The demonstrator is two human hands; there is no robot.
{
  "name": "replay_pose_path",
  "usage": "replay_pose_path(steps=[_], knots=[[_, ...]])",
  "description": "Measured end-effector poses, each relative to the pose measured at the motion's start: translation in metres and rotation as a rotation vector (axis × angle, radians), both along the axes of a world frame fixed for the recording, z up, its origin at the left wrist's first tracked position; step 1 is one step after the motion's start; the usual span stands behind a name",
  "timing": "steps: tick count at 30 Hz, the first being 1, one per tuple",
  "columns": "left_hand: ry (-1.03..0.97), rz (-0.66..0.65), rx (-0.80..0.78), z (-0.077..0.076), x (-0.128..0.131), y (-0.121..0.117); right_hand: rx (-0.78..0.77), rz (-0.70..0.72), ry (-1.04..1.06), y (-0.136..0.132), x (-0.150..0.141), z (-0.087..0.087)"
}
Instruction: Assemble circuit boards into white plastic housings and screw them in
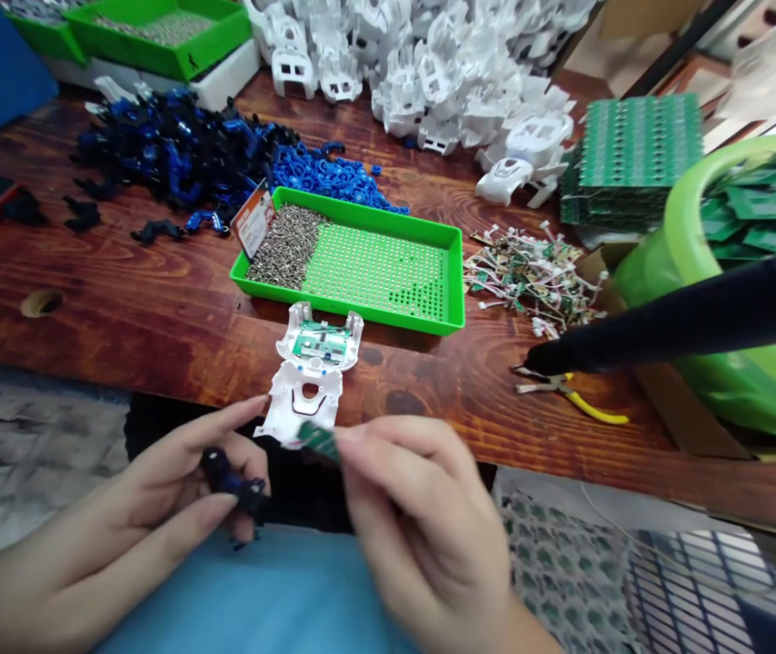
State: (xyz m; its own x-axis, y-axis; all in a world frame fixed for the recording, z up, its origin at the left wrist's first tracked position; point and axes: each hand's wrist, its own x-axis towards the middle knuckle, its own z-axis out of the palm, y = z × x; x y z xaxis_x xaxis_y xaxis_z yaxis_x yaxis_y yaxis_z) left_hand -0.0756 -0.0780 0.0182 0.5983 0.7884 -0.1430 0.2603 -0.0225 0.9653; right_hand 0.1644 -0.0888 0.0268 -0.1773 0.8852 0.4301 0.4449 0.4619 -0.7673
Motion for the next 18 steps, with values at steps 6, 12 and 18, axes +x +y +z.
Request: replay_pose_path(steps=[6,12,18], knots=[[-0.264,0.219,-0.338,-0.002,0.022,0.005,0.037,0.161,-0.049,0.008,-0.017,0.001],[-0.197,0.293,-0.26,0.003,0.028,0.01,-0.039,0.246,-0.06,0.008,-0.013,0.0],[-0.088,0.221,-0.163,0.002,0.027,0.012,-0.029,0.254,-0.112,0.006,-0.01,0.003]])
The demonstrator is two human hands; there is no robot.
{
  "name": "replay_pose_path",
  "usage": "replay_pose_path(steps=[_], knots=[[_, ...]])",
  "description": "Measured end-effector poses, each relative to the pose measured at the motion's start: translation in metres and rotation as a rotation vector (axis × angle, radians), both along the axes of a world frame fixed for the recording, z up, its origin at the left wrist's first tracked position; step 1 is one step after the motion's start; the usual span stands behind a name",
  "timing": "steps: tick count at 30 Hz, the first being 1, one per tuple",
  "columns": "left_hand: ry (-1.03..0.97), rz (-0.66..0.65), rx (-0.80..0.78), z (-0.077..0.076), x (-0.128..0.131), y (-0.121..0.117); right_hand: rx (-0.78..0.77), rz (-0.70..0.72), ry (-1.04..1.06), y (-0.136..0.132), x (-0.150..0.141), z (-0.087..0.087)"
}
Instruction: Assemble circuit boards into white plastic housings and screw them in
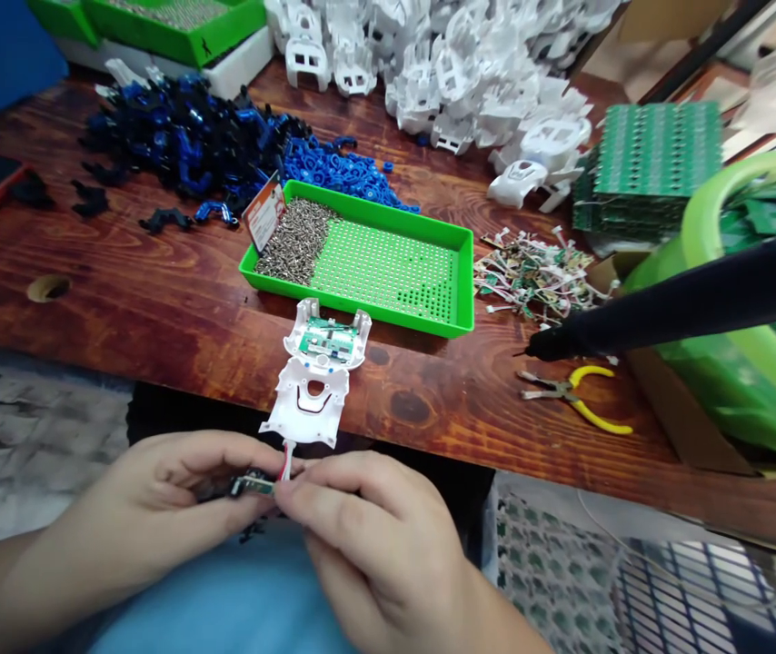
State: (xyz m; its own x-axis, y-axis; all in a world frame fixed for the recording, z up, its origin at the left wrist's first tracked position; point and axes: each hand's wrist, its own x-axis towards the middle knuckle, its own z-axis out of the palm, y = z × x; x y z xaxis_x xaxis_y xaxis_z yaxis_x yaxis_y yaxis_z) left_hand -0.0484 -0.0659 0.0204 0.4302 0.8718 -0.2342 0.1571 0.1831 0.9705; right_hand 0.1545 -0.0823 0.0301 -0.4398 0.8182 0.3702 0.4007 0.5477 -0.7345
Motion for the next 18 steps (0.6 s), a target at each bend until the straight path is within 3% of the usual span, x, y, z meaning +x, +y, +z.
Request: replay_pose_path(steps=[8,13,18], knots=[[0.098,-0.103,-0.122,0.0018,0.0014,0.0007,-0.09,0.0,0.034,0.0,0.0033,-0.0021],[0.069,-0.114,-0.16,0.0013,0.0055,0.0032,-0.124,-0.016,0.023,-0.0012,0.0031,-0.0032],[-0.041,-0.1,-0.297,0.0003,0.0066,0.0049,-0.082,-0.017,-0.027,-0.0055,0.004,-0.0043]])
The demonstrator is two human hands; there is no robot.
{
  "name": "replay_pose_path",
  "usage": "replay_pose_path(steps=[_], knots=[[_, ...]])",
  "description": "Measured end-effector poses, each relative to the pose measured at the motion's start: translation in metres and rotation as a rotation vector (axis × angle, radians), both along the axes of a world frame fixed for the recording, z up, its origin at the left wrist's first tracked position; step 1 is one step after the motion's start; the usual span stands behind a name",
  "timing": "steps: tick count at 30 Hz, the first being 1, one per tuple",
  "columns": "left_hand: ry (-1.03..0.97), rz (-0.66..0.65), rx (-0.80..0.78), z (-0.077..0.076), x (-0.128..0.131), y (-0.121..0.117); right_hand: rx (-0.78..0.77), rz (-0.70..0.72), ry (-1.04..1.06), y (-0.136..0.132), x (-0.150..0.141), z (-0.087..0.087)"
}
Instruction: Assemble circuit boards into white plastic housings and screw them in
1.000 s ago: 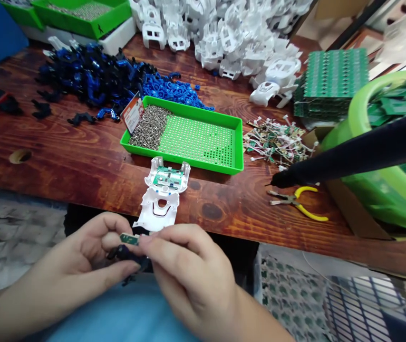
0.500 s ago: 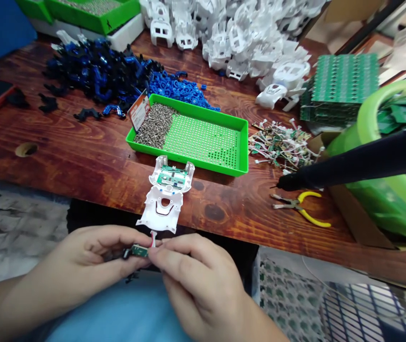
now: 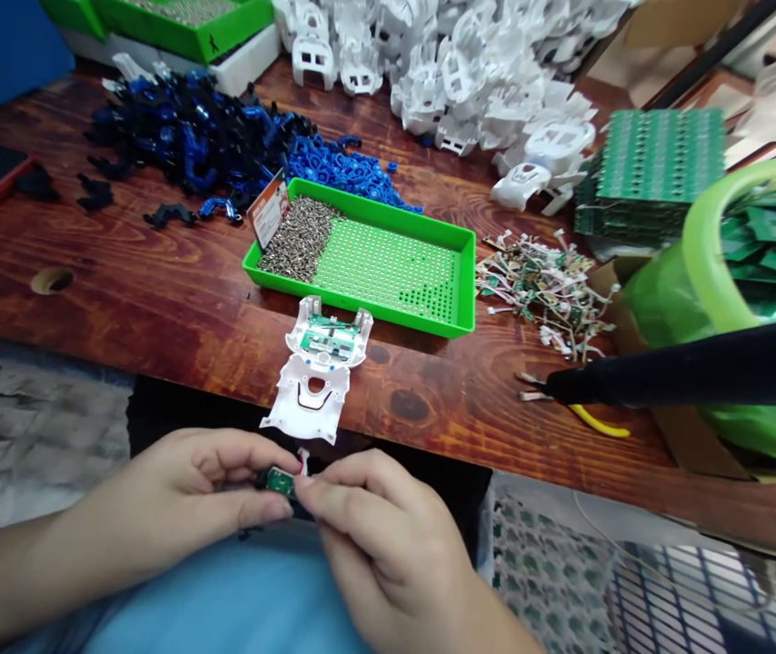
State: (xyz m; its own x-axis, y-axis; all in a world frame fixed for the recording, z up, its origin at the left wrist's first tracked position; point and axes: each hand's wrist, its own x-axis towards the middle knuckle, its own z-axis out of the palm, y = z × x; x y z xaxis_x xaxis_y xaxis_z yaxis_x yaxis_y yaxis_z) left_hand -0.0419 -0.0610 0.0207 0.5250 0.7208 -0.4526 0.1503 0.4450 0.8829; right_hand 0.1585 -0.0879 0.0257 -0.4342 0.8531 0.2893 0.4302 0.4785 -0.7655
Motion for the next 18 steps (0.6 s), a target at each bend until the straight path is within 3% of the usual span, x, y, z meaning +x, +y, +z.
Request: replay_pose_path(steps=[3,8,14,18], knots=[[0.041,-0.013,-0.059,0.0005,-0.0015,-0.0007,0.016,-0.011,-0.041,-0.0027,0.0,-0.0018],[0.085,-0.035,-0.024,0.0024,-0.0027,-0.0023,0.049,-0.003,-0.045,-0.0038,-0.0016,-0.0034],[-0.033,0.059,-0.202,0.0031,0.0002,0.002,-0.108,0.025,0.143,-0.0057,-0.0011,-0.0037],[-0.159,0.083,-0.292,-0.0001,-0.0008,0.0014,0.003,-0.008,0.073,-0.0104,-0.0029,-0.0081]])
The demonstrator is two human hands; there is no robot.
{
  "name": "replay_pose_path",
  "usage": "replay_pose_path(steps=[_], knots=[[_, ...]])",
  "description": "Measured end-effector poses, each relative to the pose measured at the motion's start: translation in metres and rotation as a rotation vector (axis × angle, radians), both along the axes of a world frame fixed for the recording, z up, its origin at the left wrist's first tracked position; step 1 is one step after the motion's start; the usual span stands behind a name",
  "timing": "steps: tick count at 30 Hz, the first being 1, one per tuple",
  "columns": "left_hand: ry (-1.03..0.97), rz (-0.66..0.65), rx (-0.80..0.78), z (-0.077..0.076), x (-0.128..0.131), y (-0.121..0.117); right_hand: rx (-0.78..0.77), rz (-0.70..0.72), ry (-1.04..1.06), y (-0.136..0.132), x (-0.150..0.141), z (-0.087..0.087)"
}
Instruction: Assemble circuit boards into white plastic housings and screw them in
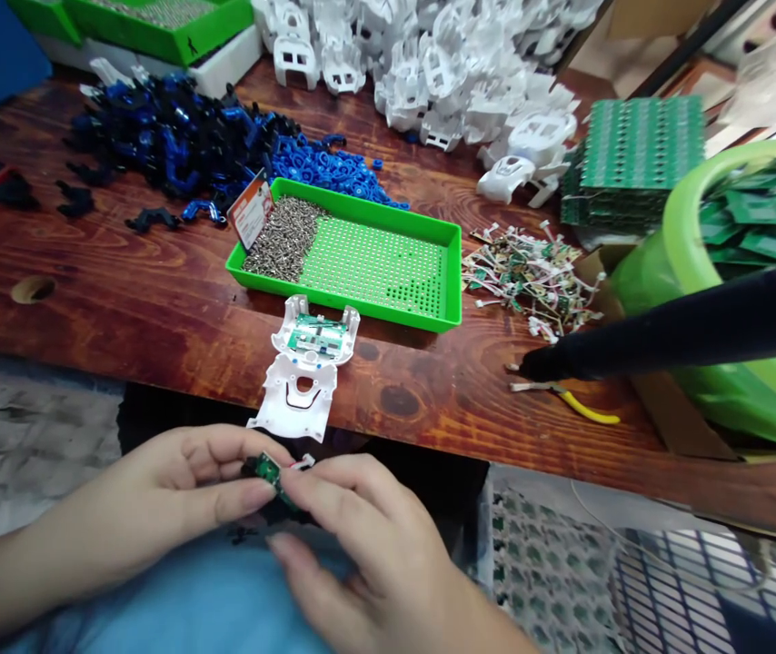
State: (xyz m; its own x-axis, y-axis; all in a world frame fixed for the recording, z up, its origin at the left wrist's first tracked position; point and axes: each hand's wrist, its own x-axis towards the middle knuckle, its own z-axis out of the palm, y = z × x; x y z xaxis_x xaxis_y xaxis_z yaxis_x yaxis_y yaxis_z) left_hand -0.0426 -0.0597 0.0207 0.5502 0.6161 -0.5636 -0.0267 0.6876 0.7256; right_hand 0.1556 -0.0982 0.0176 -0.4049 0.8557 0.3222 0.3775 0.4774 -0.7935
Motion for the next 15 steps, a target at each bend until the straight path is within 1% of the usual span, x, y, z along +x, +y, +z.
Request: replay_pose_path(steps=[3,9,13,15], knots=[[-0.063,0.028,-0.049,-0.002,-0.002,-0.002,0.092,-0.063,-0.04,-0.002,-0.004,-0.004],[-0.089,0.075,-0.044,-0.004,0.001,-0.001,0.122,-0.122,-0.043,-0.006,-0.011,-0.012],[-0.097,0.131,0.028,-0.002,0.006,-0.002,0.127,-0.222,0.013,-0.011,-0.02,-0.017],[-0.055,0.151,0.149,-0.002,0.005,-0.007,0.156,-0.28,0.03,-0.013,-0.025,-0.019]])
